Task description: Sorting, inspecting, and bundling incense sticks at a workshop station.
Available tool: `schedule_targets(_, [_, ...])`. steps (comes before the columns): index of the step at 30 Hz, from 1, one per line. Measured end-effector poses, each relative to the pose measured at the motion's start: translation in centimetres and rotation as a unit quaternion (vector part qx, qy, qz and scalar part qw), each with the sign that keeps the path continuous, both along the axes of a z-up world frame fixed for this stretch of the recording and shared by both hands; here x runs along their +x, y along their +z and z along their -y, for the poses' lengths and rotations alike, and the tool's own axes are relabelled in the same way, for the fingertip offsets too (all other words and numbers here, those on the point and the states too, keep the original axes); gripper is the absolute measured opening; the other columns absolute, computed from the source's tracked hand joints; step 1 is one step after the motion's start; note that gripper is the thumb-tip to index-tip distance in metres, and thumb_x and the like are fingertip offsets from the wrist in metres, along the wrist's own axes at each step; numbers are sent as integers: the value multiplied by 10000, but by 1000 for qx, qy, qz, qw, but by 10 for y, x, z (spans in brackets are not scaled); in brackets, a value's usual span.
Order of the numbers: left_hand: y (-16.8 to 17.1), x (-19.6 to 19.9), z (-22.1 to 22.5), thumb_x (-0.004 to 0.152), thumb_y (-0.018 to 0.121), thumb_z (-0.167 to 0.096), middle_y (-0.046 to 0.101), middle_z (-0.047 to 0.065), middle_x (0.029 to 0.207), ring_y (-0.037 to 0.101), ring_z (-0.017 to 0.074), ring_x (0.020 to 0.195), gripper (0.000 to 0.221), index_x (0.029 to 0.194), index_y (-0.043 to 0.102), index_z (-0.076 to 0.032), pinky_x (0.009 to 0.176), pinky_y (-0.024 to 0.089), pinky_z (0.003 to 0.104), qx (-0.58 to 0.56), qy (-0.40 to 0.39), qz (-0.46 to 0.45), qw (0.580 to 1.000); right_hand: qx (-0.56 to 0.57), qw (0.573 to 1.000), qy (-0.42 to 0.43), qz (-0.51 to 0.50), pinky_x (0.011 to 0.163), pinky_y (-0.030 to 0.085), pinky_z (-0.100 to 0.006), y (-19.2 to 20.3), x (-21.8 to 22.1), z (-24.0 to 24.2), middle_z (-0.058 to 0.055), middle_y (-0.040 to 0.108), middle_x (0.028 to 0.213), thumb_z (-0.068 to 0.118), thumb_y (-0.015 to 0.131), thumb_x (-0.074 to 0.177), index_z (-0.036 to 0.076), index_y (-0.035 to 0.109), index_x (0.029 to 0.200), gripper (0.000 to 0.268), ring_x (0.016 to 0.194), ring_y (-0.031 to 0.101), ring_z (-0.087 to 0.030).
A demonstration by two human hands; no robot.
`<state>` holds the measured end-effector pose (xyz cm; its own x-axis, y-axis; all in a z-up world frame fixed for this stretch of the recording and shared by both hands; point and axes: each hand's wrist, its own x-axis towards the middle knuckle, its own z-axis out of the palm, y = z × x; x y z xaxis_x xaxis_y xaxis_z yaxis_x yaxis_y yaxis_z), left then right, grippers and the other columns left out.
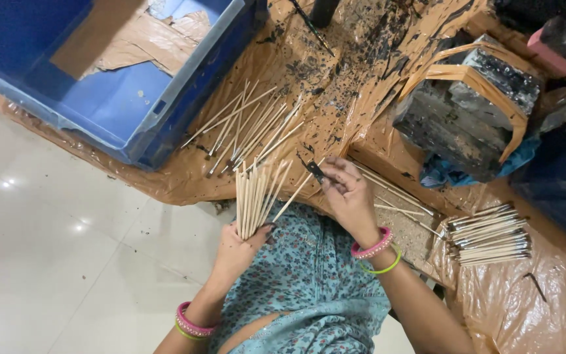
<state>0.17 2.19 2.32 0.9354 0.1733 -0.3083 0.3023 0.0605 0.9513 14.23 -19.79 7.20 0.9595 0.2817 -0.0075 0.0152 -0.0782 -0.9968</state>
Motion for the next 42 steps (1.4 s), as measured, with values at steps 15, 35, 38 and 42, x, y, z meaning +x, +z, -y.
schedule_targets(15, [-10,10,13,842,771,-159,686,44,651,575,97,577,148,901,764,-23,558,504,307,94,77,-28,992,-344,909,118,205,807,555,-405,-6,-11,-30,-172,663,1002,1,655,841,26,720,1212,378,912,661,-321])
schedule_targets(35, [-16,10,26,867,756,-164,624,79,594,517,120,546,179,829,721,8,513,465,340,93,112,-12,989,-330,876,136,324,806,540,-398,-20,-19,-17,-164,639,1023,16,657,848,20,696,1195,349,897,644,-344])
schedule_targets(38, [-13,10,23,866,767,-181,627,160,596,557,212,504,222,792,695,16,517,480,362,165,113,23,980,-355,897,47,258,795,535,-398,-21,-24,-28,-155,652,991,7,661,898,13,707,1171,277,897,653,-319])
schedule_targets(42, [-15,9,28,871,764,-184,648,225,654,638,331,540,240,769,675,15,534,499,401,213,98,40,971,-291,940,88,158,718,531,-405,-19,-39,-29,-128,697,936,30,627,818,-6,703,1040,237,806,646,-328])
